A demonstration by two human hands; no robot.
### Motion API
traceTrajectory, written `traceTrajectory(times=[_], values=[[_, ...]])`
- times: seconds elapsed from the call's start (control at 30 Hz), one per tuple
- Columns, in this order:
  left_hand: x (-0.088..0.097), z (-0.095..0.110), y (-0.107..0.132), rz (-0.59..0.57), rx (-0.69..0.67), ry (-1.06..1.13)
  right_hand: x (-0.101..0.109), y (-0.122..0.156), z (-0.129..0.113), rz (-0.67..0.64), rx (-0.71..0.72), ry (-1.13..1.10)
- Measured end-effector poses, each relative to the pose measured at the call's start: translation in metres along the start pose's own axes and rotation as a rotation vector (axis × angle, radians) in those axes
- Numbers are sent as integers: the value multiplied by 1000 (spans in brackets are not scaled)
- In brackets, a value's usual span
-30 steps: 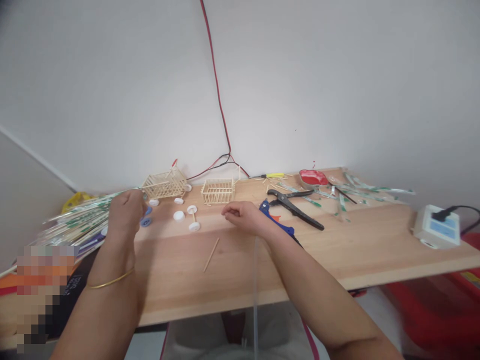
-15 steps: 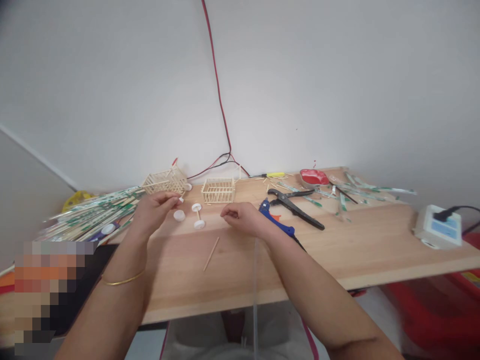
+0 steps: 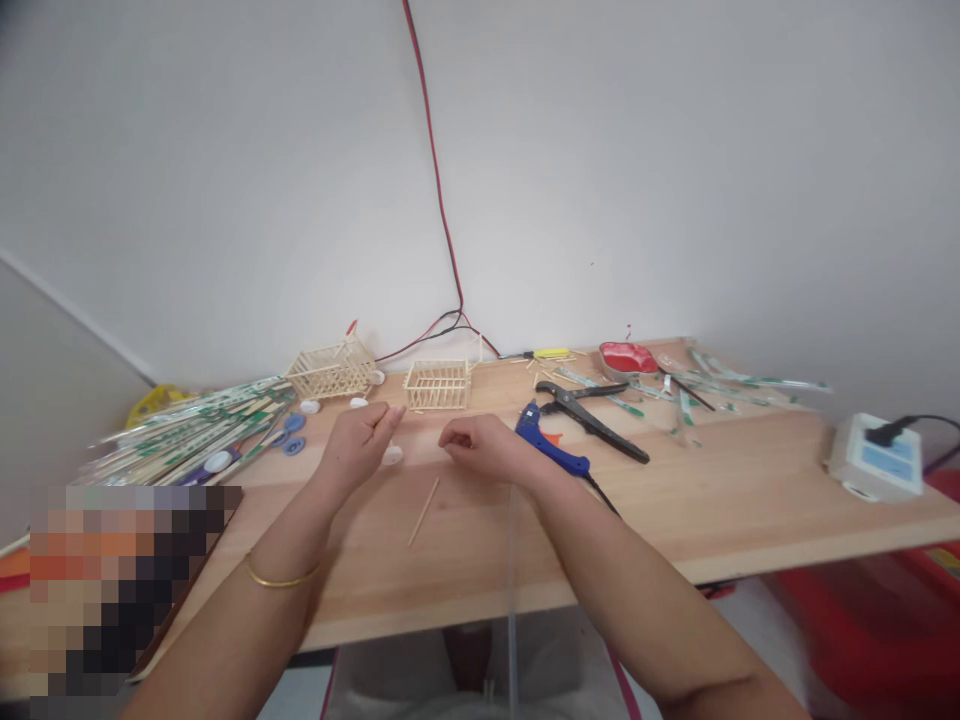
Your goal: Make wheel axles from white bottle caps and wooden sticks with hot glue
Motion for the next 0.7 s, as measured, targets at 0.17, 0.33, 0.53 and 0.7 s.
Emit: traceTrajectory(times=[0.17,0.33,0.53,0.7], values=[[-4,-6,1,-15,7,-92,1,0,-2,2,2,9],[-10,-1,2,-28,-19,-101,0,1,-1,5,6,8],[-28,10,8,-160,-97,-24,1,1,-1,12,14,23],[-17,5,6,-53,-82,-88,1,1,-1,9,17,27]])
Point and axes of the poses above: each hand's wrist, its own y-axis away from the middle knuckle, its own x-axis out of the back of the hand, z = x × y, the point moved 10 cm from there along -y, towards the middle knuckle, and after that the axes turned 11 degrees about y, right-handed, at the moved point
